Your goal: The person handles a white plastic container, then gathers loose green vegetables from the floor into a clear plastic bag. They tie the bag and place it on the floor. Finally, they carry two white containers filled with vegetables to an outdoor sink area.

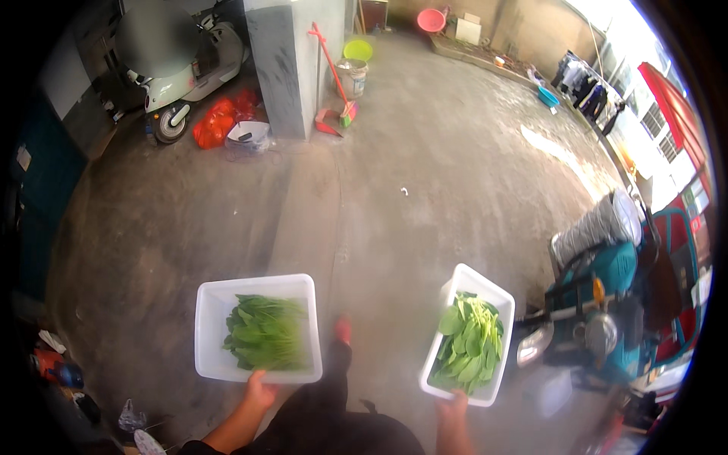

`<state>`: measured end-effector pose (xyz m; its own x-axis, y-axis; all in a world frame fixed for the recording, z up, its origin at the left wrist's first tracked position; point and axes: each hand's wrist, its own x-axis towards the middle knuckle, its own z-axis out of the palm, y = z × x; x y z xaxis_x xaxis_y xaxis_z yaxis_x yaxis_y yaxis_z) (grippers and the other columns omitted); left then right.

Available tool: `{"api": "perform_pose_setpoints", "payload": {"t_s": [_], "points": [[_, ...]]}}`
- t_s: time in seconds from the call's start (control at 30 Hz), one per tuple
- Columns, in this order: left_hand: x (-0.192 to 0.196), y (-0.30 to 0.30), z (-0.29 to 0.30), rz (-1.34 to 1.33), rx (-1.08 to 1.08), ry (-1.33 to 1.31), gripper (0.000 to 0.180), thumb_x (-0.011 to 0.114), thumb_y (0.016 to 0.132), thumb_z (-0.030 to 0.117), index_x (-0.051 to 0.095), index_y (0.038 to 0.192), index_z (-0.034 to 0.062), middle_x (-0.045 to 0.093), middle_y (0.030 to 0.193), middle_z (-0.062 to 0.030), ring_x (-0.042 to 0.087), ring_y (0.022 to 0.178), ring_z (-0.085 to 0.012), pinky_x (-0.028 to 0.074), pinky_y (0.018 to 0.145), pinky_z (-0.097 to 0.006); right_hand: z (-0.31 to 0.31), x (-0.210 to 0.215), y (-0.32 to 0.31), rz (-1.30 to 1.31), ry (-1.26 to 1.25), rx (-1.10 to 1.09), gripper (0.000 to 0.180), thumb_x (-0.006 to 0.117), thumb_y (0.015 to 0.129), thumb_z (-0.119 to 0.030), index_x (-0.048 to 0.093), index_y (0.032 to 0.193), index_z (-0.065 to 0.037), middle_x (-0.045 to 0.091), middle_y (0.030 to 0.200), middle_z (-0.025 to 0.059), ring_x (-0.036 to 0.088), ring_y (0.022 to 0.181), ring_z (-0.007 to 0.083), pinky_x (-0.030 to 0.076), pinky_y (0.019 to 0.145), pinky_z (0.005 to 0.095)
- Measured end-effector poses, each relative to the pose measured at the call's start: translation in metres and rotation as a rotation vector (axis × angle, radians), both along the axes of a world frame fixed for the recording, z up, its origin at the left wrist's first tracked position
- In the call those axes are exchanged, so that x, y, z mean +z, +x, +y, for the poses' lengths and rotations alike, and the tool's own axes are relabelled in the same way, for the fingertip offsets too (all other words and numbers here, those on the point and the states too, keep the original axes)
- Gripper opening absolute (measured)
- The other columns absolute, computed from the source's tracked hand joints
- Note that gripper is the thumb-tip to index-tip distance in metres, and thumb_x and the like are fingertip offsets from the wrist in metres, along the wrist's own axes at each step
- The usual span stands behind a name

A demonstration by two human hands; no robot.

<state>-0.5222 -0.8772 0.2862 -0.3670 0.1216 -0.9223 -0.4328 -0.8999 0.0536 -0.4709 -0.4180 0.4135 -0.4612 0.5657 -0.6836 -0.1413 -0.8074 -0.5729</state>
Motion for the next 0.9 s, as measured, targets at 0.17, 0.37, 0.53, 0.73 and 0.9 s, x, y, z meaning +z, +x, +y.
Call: {"api": "perform_pose_setpoints", "payload": {"t_s": [0.17, 0.37, 0.53, 0.73, 0.9], "points": [[0.005, 0.005, 0.042, -0.010, -0.082, -0.111, 0.029, 0.050, 0.078, 0.016, 0.048, 0.106, 0.0128, 0.056, 0.097, -0.0067, 0.057, 0.081, -0.0243, 0.049, 0.058, -0.037, 0.033, -0.027, 0.028, 0.031, 0.059, -0.007, 0.053, 0.041, 0.065, -0.001, 0.043, 0.118, -0.004, 0.049, 0.117, 0.0164, 0.051, 0.105, 0.0374, 0.043, 0.087, 0.0584], [-0.020, -0.048, 0.051, 0.059, -0.078, 0.037, 0.030, 0.054, 0.075, 0.018, 0.048, 0.103, 0.0100, 0.055, 0.097, -0.0083, 0.055, 0.080, -0.0237, 0.049, 0.064, -0.035, 0.035, -0.030, 0.042, -0.121, 0.032, -0.082, 0.053, 0.042, 0.063, 0.002, 0.041, 0.115, -0.005, 0.047, 0.117, 0.0160, 0.048, 0.109, 0.0357, 0.039, 0.090, 0.0586], [-0.010, -0.122, 0.050, 0.141, -0.169, 0.026, 0.030, 0.054, 0.075, 0.016, 0.049, 0.103, 0.0082, 0.056, 0.095, -0.0083, 0.056, 0.079, -0.0231, 0.050, 0.064, -0.035, 0.035, -0.029, 0.031, -0.134, 0.157, -0.126, 0.058, 0.042, 0.061, 0.004, 0.037, 0.117, -0.004, 0.042, 0.121, 0.0179, 0.041, 0.115, 0.0398, 0.028, 0.096, 0.0631], [0.001, -0.187, 0.054, 0.157, -0.104, 0.109, 0.029, 0.050, 0.075, 0.008, 0.049, 0.104, 0.0063, 0.057, 0.098, -0.0098, 0.058, 0.083, -0.0245, 0.053, 0.066, -0.037, 0.047, -0.042, -0.091, -0.104, 0.150, -0.008, 0.038, 0.047, 0.068, 0.000, 0.044, 0.106, -0.003, 0.047, 0.103, 0.0149, 0.048, 0.097, 0.0328, 0.040, 0.080, 0.0505], [-0.003, -0.269, 0.060, 0.257, -0.238, 0.246, 0.034, 0.046, 0.078, 0.015, 0.047, 0.110, 0.0034, 0.056, 0.103, -0.0124, 0.057, 0.087, -0.0285, 0.050, 0.072, -0.042, 0.084, -0.055, -0.232, -0.114, 0.130, 0.050, 0.019, 0.055, 0.072, -0.005, 0.055, 0.091, -0.005, 0.051, 0.092, 0.0129, 0.051, 0.089, 0.0295, 0.046, 0.070, 0.0441]]}}
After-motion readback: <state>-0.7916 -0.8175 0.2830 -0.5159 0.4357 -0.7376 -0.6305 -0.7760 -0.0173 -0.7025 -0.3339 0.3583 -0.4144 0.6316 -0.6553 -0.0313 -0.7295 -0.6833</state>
